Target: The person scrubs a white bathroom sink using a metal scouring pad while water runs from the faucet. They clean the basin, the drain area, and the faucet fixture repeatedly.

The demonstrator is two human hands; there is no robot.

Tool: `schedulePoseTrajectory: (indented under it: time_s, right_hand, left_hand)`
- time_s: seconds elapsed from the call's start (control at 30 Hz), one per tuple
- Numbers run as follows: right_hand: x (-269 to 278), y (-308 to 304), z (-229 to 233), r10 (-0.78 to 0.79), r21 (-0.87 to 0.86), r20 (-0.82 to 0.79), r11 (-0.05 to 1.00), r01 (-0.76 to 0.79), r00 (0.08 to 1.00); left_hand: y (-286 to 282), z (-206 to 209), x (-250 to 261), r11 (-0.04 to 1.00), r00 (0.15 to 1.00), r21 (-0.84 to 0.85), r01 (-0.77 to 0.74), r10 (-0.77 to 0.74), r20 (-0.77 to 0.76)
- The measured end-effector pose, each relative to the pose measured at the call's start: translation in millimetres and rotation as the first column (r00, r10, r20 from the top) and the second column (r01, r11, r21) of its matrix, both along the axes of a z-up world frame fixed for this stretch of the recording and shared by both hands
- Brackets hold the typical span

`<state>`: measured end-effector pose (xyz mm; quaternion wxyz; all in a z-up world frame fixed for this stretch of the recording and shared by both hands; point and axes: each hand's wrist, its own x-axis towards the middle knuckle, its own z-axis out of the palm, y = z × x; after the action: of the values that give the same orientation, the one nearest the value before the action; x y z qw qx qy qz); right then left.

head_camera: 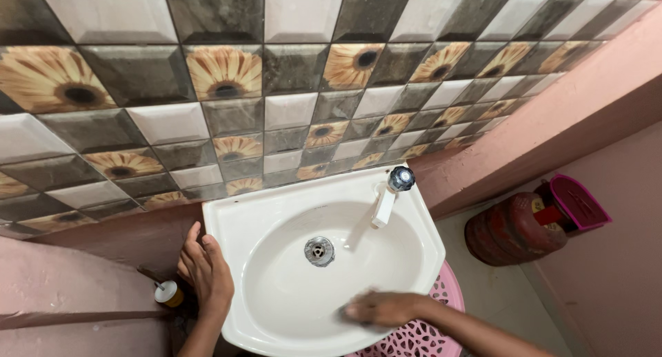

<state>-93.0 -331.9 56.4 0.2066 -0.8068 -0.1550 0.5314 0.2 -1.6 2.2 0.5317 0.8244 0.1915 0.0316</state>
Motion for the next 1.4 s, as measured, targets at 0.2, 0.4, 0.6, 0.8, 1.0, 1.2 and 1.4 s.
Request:
schedulePoseTrajectory:
  time_s: [0.2,0.4,0.6,0.8,1.0,1.2,1.4]
  right_hand:
    - [49,-69,-133,0.045,-0.453,0.404,0.878,0.157,0.913]
    - [91,63,-226,-0.494,0.290,0.206,0.855,0.429,0.845]
    - [27,128,-79,-0.415,0.418,-0.298,0.753,0.509,0.860]
    - [14,18,-3,0.064,0.140,-0.083,0.989,-0.052,0.994]
    - [44,-59,-62,0.326,-0.562,0.366,0.824,-0.072,0.871]
    - [48,119,-101,-0.447,0.043,0.134,0.894,0.445,0.885]
    - [30,120,-91,-0.279,0.326,0.001,0.908,0.264,0.960]
  left_hand:
    - [-1,-2,2,1.000,1.000,0.014,-0.019,0.019,-0.022]
    - [-1,-7,3,0.993,0.999,0.120,-0.010,0.005,0.040]
    - [-1,-13,5,0.990,0.999,0.143,-0.013,0.006,0.050]
    - [0,-12,3,0.989,0.999,0.147,-0.008,0.001,0.047]
    - [-1,-10,6,0.995,1.000,0.096,-0.012,0.011,0.012]
    - [-2,-4,2,0.994,0.999,0.111,-0.023,0.020,0.028]
    - [-1,-8,2,0.997,0.999,0.080,-0.003,0.000,0.048]
